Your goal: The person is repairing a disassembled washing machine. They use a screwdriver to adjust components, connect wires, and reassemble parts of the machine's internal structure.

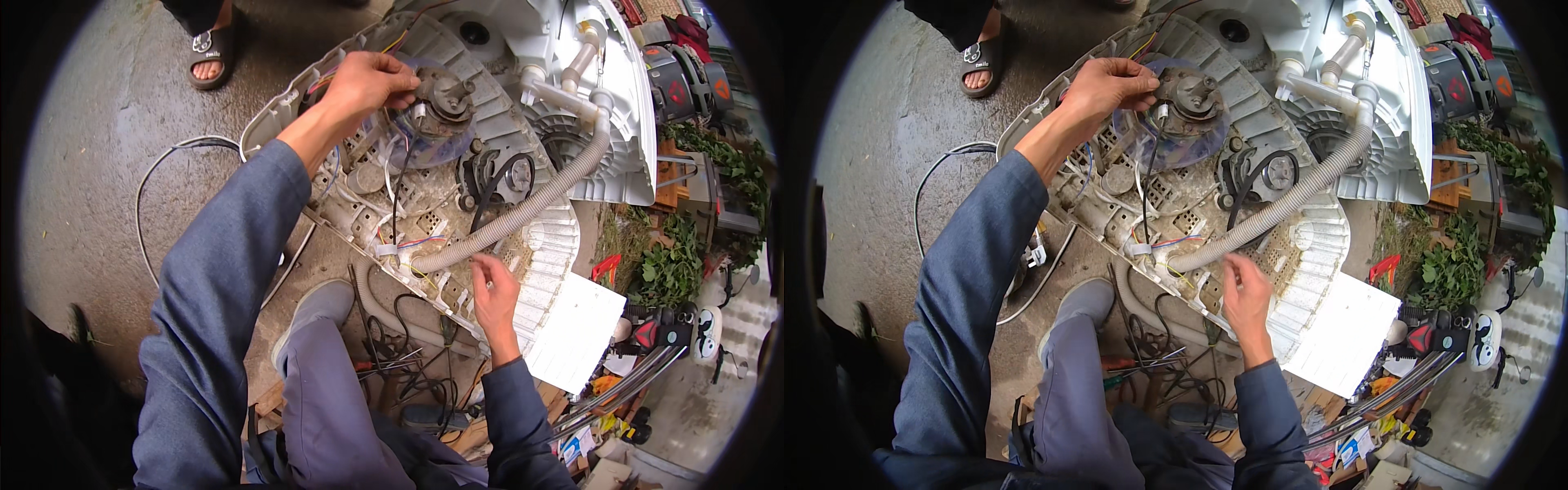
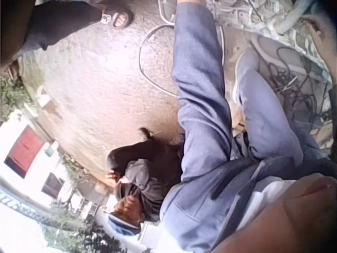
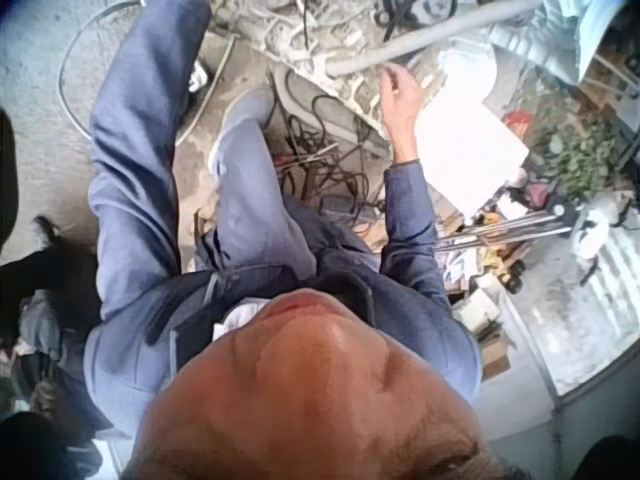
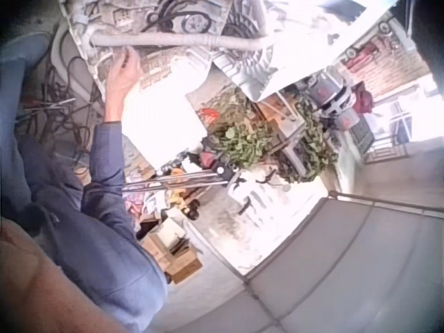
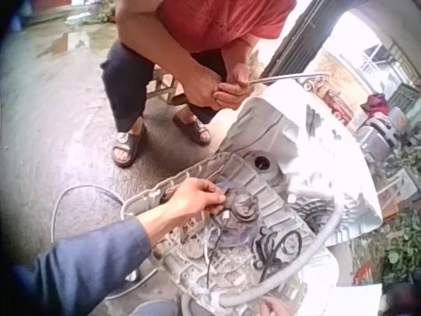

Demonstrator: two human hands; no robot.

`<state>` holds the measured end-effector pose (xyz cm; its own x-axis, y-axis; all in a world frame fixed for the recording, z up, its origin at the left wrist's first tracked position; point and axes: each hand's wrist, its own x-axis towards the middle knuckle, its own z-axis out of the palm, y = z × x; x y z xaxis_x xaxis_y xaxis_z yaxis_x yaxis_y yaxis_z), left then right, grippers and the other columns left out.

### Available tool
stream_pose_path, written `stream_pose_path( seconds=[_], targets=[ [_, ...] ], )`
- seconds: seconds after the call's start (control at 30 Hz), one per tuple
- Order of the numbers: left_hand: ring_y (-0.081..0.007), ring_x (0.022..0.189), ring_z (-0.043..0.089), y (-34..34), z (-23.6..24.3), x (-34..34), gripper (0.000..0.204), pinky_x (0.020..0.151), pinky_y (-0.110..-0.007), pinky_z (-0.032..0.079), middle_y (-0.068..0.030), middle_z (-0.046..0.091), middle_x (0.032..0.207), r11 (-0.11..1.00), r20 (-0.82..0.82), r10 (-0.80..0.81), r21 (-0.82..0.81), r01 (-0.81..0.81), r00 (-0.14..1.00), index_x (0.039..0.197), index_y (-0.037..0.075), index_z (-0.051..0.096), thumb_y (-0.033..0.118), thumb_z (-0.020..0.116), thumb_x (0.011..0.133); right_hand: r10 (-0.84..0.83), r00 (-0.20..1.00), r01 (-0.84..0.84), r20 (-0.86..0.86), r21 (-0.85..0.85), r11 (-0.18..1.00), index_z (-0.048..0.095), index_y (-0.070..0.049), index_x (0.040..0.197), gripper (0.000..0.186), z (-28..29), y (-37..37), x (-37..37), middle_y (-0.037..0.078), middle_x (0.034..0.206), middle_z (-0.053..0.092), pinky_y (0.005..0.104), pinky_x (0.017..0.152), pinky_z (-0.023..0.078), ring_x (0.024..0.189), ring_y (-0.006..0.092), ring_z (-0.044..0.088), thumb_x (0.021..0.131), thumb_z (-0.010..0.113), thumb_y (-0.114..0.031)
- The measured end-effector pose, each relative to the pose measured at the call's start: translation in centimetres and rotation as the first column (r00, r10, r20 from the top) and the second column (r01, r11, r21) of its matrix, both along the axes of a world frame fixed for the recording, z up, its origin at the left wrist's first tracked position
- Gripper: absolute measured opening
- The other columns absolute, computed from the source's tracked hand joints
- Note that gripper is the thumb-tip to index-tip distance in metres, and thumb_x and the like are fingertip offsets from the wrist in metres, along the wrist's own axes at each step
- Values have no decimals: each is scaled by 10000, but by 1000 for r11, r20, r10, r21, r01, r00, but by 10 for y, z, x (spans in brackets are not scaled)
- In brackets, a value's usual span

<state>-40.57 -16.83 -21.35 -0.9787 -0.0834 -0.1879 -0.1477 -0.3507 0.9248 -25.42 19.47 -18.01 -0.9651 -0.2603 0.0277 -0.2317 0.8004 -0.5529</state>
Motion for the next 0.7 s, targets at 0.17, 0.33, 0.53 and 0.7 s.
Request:
stream_pose_path(
  seconds=[0.17, 0.33, 0.53, 0.7],
  targets=[
    [-129, 719, 686, 1, 0, -4, 225, 708, -267, 582, -59, 714, 873, 998, 29, -19, -52, 20, 999, 1037, -14, 721, 169, 785, 922, -365, 905, 389, 219, -75, 918, 720, -15, 1076, 132, -43, 89, 56, 86, 885, 733, 295, 667, 535, 733, 153, 667, 976, 647, -62],
    [-111, 693, 653, 3, 5, -2, 232, 666, -268, 561, -28, 689, 824, 999, 91, 38, -11, -37, 995, 1018, 9, 729, 199, 807, 911, -399, 815, 512, 421, -199, 836, 717, -1, 1043, 130, -35, 104, 52, 63, 836, 733, 260, 647, 505, 703, 118, 654, 968, 651, -85],
    [-131, 739, 680, -4, -4, -11, 169, 727, -269, 590, -43, 710, 873, 993, 78, -67, -92, 74, 995, 1032, -5, 728, 142, 752, 951, -433, 833, 462, 344, -2, 887, 714, 16, 1002, 123, -33, 119, 84, 39, 758, 704, 255, 625, 486, 661, 79, 614, 953, 657, -81],
    [-124, 774, 692, -11, 2, -19, 198, 757, -292, 586, -49, 734, 903, 920, 42, -163, -355, 167, 986, 1096, 0, 732, 156, 724, 974, -458, 834, 498, 309, -62, 865, 712, 18, 982, 114, -33, 105, 80, 20, 735, 676, 243, 615, 465, 646, 62, 570, 940, 660, -74]
  ],
)
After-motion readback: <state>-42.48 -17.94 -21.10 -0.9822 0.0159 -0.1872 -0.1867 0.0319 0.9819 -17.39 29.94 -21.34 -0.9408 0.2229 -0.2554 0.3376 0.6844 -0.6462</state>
